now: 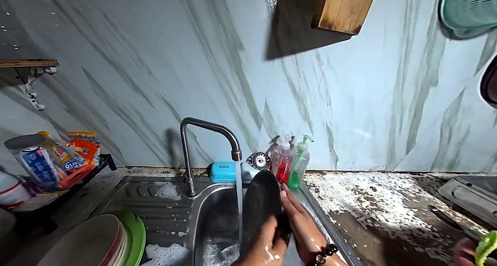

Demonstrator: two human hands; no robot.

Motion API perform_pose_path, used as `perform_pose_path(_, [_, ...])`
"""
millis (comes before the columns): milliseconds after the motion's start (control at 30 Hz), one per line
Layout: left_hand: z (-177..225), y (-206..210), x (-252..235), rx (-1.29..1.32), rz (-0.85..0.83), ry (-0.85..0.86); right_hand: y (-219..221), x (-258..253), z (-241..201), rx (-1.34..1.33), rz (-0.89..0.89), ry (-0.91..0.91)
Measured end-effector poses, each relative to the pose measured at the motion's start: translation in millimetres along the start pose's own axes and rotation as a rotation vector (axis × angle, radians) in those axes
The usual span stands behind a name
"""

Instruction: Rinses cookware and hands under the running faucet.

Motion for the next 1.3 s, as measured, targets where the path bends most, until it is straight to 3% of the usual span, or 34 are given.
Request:
perform_pose_path(133, [24.8,-53.3,-9.5,0.068,0.389,-0.035,41.2,-32.4,3.5,0.211,0.039,-0.469])
perform_pose_path(233, [28.2,-88.0,-10.4,0.013,0.637,-0.167,66.8,-68.9,-18.9,0.247,-0.061,-0.296])
perform_pose_path(300, [19.6,-106.2,-6.9,-0.047,0.705,-0.245,90.9,-67.6,-30.5,0.452,-0.124,-0.200])
perform_pose_path(400, [14.3,-124.8,-1.8,-0.116,0.735,-0.330,119.9,-53.3,-33.4,0.687,-0.256,-0.294])
perform_pose_path(567, [17.4,-131.0,8.1,-0.262,0.719,-0.373,110.6,-94.8,-22.2,0.590,-0.226,-0.165])
perform_pose_path(667, [17.0,-133.4,5.8,-0.303,0.690,-0.394,118.8,-61.2,-28.2,0.592,-0.205,-0.261])
perform_pose_path(733, [18.5,-133.2,4.9,-0.322,0.680,-0.401,113.8,-69.9,-20.3,0.554,-0.195,-0.326])
perform_pose_path(867, [21.2,-127.3,1.6,-0.332,0.664,-0.423,98.2,-90.7,-22.6,0.598,-0.214,-0.102])
perform_pose_path(1000, [18.1,-132.0,-2.6,-0.317,0.673,-0.398,116.4,-58.1,-32.5,0.674,-0.211,-0.267])
perform_pose_path(1100, [20.8,-131.6,2.8,-0.332,0.693,-0.393,107.0,-97.8,-22.0,0.632,-0.271,-0.211])
perform_pose_path(1167, [21.1,-132.5,4.0,-0.340,0.708,-0.377,111.6,-87.8,-31.7,0.659,-0.283,-0.123])
perform_pose_path(1300, [16.4,-138.9,4.4,-0.342,0.721,-0.362,132.5,-50.1,-37.9,0.712,-0.341,-0.311])
Point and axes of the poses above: each hand's wrist, its own x-axis away from the middle knuckle, its own y-axis out of the palm, z = x × y, the point moved 3 cm from there along -x, towards the middle knuckle, and after that the axes turned 1 degree about -x, right-handed, at the moved point
